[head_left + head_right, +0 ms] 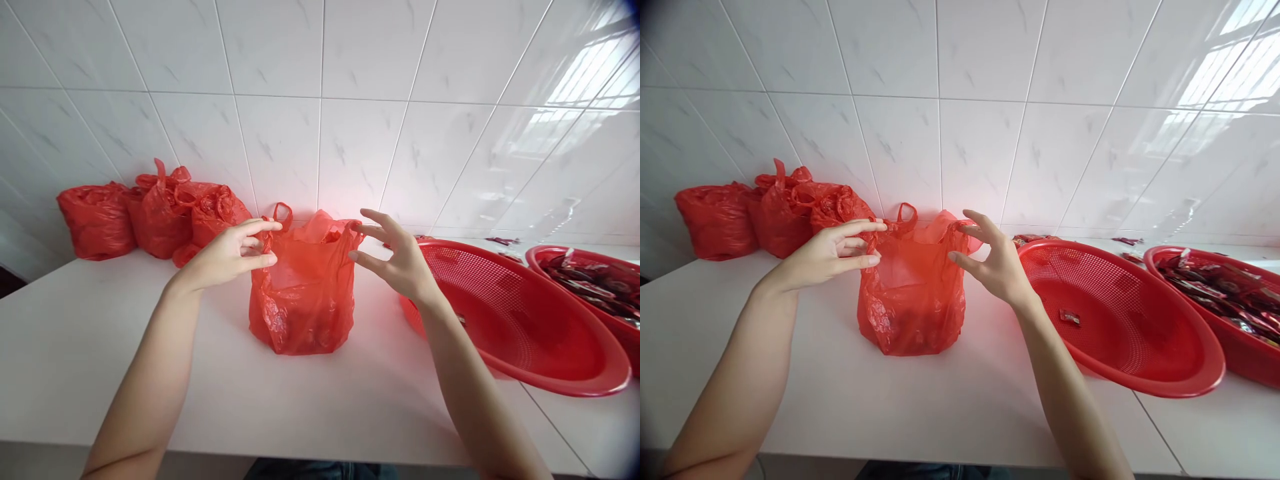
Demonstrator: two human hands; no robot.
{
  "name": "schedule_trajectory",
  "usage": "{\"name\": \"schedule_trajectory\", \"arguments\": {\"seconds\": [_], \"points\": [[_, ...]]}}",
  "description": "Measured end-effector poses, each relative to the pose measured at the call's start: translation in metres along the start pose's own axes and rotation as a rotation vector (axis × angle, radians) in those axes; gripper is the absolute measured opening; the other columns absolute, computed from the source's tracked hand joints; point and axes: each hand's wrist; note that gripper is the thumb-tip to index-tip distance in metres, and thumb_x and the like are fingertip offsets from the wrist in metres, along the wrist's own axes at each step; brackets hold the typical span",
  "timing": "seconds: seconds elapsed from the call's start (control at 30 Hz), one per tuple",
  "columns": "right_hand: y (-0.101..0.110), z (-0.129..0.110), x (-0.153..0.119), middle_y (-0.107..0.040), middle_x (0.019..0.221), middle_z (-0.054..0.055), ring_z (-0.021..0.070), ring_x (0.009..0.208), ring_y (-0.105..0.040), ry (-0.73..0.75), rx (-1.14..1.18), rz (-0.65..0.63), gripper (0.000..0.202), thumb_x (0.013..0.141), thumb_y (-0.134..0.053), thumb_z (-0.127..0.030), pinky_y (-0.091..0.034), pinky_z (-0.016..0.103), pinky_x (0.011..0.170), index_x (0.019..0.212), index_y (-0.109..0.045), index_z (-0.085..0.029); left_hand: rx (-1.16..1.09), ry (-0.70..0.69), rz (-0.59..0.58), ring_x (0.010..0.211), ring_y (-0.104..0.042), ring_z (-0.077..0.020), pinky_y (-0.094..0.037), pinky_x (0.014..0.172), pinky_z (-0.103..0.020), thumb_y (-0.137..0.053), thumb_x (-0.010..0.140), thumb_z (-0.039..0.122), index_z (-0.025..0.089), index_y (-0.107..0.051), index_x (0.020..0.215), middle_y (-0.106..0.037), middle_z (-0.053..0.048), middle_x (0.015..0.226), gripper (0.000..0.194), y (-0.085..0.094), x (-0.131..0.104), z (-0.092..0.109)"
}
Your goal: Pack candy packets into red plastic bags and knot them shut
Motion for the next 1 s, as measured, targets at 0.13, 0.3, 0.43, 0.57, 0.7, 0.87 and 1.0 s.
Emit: {"name": "schedule_trajectory", "arguments": {"seconds": [0.13,0.3,0.43,0.57,0.7,0.87,1.0], "points": [[-0.011,-0.006,-0.001,-0.069,0.128,0.006,0.0289,0.129,-0.057,0.083,0.057,-0.023,0.061,0.083,-0.074,-0.030,-0.041,0.054,0.110,0.139,-0.052,-0.031,-0.056,-0.087,0.016,0.125,-0.057,-0.0293,-0.045,0.110,-0.047,-0.070,0.083,0.047,0.034,-0.060,0.134,-0.048,-0.004,0.150,0.053,-0.013,0.000,0.010],[-0.025,-0.024,-0.007,-0.060,0.140,0.004,0.0264,0.129,-0.058,0.238,0.218,-0.172,0.059,0.087,-0.069,-0.025,-0.045,0.049,0.111,0.142,-0.049,-0.033,-0.164,-0.238,0.006,0.129,-0.054,-0.0273,-0.044,0.111,-0.043,-0.069,0.086,0.043,0.030,-0.065,0.129,-0.057,-0.006,0.139,0.045,-0.043,-0.003,0.029],[-0.027,-0.033,-0.013,-0.057,0.144,0.003,0.0264,0.130,-0.057,0.279,0.281,-0.210,0.060,0.087,-0.070,-0.023,-0.046,0.049,0.112,0.142,-0.050,-0.034,-0.284,-0.280,0.018,0.115,-0.062,-0.0233,-0.050,0.101,-0.037,-0.065,0.091,0.039,0.026,-0.072,0.116,-0.066,-0.006,0.125,0.029,-0.057,-0.009,0.046],[-0.026,-0.037,-0.015,-0.059,0.142,0.004,0.0267,0.131,-0.056,0.267,0.306,-0.223,0.062,0.085,-0.072,-0.025,-0.045,0.050,0.112,0.142,-0.050,-0.033,-0.370,-0.278,-0.018,0.099,-0.065,-0.0195,-0.052,0.091,-0.033,-0.064,0.092,0.036,0.021,-0.074,0.096,-0.070,-0.005,0.103,0.018,-0.057,-0.015,0.055],[-0.022,-0.040,-0.015,-0.065,0.132,0.004,0.0260,0.124,-0.061,0.268,0.343,-0.181,0.057,0.084,-0.074,-0.026,-0.046,0.050,0.111,0.138,-0.055,-0.031,-0.415,-0.283,0.026,0.088,-0.062,-0.0164,-0.050,0.081,-0.030,-0.065,0.091,0.035,0.019,-0.070,0.080,-0.068,-0.002,0.090,0.020,-0.054,-0.020,0.059],[-0.025,-0.041,-0.015,-0.064,0.134,0.004,0.0270,0.128,-0.057,0.127,0.277,-0.074,0.060,0.080,-0.079,-0.038,-0.043,0.048,0.113,0.135,-0.057,-0.032,-0.442,-0.215,0.268,0.080,-0.060,-0.0174,-0.051,0.077,-0.032,-0.065,0.089,0.045,0.021,-0.068,0.076,-0.064,0.000,0.077,0.027,-0.054,-0.022,0.061],[-0.044,-0.035,-0.017,-0.052,0.148,0.006,0.0320,0.139,-0.046,0.026,0.200,-0.252,0.075,0.077,-0.078,-0.049,-0.042,0.051,0.113,0.144,-0.050,-0.030,-0.440,-0.224,0.306,0.098,-0.063,-0.0229,-0.052,0.092,-0.038,-0.063,0.089,0.048,0.023,-0.073,0.086,-0.070,-0.002,0.090,0.026,-0.057,-0.022,0.062]]}}
Point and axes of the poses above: each hand's wrist, its own x-axis towards the middle knuckle, its own y-axis out of the back of the hand, z = x × y
